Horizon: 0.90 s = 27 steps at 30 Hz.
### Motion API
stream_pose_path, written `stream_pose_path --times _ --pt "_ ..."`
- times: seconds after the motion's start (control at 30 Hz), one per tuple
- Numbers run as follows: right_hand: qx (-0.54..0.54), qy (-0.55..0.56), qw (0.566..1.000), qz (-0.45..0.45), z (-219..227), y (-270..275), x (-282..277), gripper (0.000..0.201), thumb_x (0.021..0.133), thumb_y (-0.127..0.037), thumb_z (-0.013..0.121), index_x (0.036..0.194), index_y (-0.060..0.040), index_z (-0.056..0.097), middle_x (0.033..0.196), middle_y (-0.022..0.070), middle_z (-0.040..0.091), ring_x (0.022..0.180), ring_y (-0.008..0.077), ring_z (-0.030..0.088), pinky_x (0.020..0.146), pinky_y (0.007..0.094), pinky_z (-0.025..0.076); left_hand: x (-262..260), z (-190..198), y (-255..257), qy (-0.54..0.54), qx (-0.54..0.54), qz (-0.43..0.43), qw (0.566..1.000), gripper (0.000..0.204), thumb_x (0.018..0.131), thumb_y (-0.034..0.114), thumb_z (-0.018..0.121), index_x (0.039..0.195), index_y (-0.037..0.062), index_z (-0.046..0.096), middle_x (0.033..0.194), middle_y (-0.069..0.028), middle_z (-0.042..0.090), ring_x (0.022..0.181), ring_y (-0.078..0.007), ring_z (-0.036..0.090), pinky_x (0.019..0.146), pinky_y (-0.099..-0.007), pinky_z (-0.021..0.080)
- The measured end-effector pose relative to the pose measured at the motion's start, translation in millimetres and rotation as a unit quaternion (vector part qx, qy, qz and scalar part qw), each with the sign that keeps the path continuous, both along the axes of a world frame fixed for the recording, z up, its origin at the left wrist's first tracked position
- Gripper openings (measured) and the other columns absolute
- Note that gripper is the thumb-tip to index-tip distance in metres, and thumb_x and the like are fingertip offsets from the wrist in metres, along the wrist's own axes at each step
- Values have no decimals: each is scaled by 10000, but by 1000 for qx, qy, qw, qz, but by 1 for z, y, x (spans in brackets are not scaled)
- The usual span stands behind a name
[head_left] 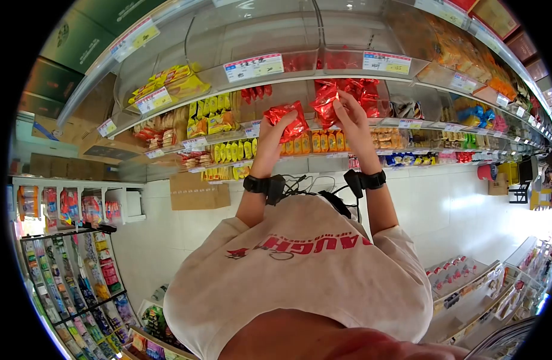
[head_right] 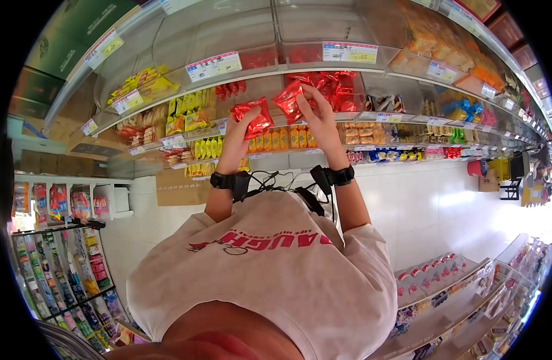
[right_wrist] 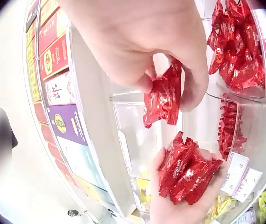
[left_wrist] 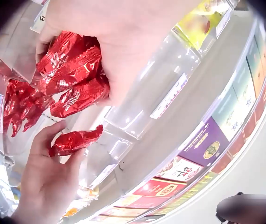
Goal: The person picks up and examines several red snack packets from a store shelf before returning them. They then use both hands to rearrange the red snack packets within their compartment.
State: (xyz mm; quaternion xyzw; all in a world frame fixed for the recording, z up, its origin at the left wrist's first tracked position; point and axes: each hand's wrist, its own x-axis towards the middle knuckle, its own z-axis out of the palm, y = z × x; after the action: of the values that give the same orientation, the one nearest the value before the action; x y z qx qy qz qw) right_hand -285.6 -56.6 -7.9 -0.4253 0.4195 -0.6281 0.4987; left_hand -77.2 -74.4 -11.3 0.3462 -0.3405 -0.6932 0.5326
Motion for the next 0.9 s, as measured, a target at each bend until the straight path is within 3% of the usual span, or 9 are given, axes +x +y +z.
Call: stream_pose_path --times 0.23,0.33,0.53,0.63,0.73,0.77,0.87,0.9 --pt "24 87 995 40 19 12 44 387 989 -126 652 1342 -11 545 1163 23 639 978 68 587 803 226 492 40 -2 5 47 28 -12 998 394 906 115 733 1253 22 570 1154 -83 671 1053 -158 661 905 -315 538" --pt "-56 82 994 52 24 10 62 413 979 -107 660 1359 -26 520 1177 29 639 1028 79 587 814 239 503 56 1 7 71 18 2 997 403 913 118 729 1268 22 563 1162 -79 671 1063 -159 660 911 -312 537" --pt "-9 60 997 54 40 24 105 415 968 -46 651 1361 -25 521 1238 64 630 1094 104 583 886 251 501 94 -9 7 97 36 -13 995 385 921 137 730 1260 19 589 1171 -75 677 1054 -154 666 907 -302 534" --pt "36 69 992 102 29 26 113 480 966 -44 653 1416 -31 487 1258 78 624 1095 108 582 874 246 507 112 -12 11 95 58 -6 994 370 926 145 727 1249 16 601 1169 -75 681 1040 -149 671 903 -295 532" --pt "-22 192 971 140 29 32 124 549 958 -55 668 1455 -45 434 1228 86 635 1062 100 594 821 255 530 127 -16 14 89 50 -31 994 374 929 157 727 1250 13 599 1169 -75 682 1027 -146 674 890 -294 538" --pt "12 113 980 163 29 34 131 555 943 -57 692 1437 -49 441 1157 79 651 1007 93 612 791 270 541 130 -19 15 83 46 -37 995 377 931 168 728 1250 14 600 1166 -76 682 1022 -144 675 880 -293 541" --pt "60 158 959 227 40 29 150 524 924 -52 717 1395 -43 487 1157 80 655 969 95 625 785 272 544 136 -30 19 76 48 -42 995 392 940 216 726 1253 17 599 1155 -76 684 1009 -142 678 851 -288 550" --pt "57 159 965 202 30 26 155 488 908 -41 732 1348 -37 521 1157 74 656 959 103 632 779 262 541 136 -32 22 83 60 -37 994 403 946 243 722 1257 19 597 1151 -77 684 1007 -142 678 842 -286 552"
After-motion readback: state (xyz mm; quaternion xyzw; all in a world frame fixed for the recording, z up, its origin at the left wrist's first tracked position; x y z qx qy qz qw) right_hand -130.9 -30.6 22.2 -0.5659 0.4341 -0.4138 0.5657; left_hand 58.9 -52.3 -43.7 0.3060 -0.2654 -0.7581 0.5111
